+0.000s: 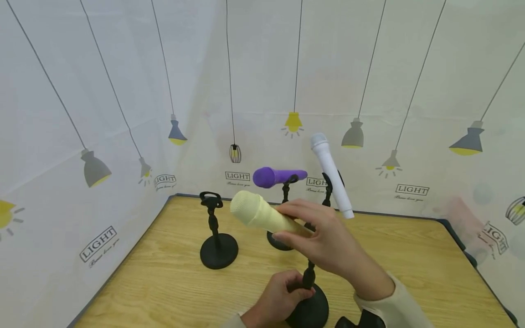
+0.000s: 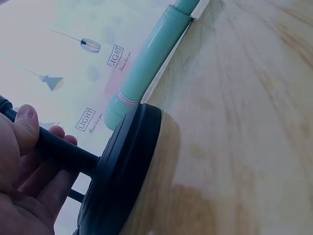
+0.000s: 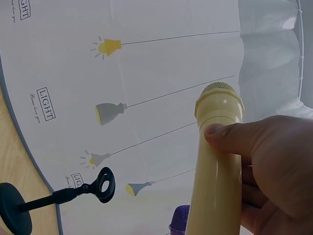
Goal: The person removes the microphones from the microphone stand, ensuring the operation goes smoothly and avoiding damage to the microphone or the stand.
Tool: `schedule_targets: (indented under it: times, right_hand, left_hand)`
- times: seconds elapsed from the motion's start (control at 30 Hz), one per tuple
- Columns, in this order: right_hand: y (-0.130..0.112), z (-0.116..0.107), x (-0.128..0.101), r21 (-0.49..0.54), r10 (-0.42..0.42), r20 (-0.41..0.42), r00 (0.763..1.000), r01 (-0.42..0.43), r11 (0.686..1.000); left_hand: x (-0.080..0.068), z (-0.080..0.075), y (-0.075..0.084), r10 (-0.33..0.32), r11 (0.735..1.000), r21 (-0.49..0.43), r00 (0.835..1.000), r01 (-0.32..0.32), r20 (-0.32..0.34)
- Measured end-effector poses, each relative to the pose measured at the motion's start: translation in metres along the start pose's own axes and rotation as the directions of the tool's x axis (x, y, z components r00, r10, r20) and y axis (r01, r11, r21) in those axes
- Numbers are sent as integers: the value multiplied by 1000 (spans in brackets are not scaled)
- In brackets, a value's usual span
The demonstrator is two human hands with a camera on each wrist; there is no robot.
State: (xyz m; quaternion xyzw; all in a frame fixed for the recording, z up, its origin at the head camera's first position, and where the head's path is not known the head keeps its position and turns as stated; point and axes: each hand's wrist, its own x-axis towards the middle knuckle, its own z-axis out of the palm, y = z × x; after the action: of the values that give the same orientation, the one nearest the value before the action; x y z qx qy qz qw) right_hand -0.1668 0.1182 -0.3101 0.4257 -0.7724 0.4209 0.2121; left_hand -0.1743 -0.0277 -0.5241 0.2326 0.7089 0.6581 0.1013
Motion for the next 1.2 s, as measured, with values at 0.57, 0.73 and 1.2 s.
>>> schedule_targets:
  times: [0.57, 0.73, 1.2]
  right_hand:
    - [-23, 4, 13, -77, -206, 17, 978, 207, 975]
    - [-20, -2, 6, -110, -200, 14, 980, 201, 974]
    - [-2, -29, -25, -174, -44, -6, 999, 42, 984]
  left_hand:
    - [-1, 3, 6, -25, 1000, 12, 1000, 25, -18]
    - [-2, 1, 6, -51, 999, 3, 998, 51, -22]
    - [0, 0, 7, -81, 997, -7, 997, 81, 1]
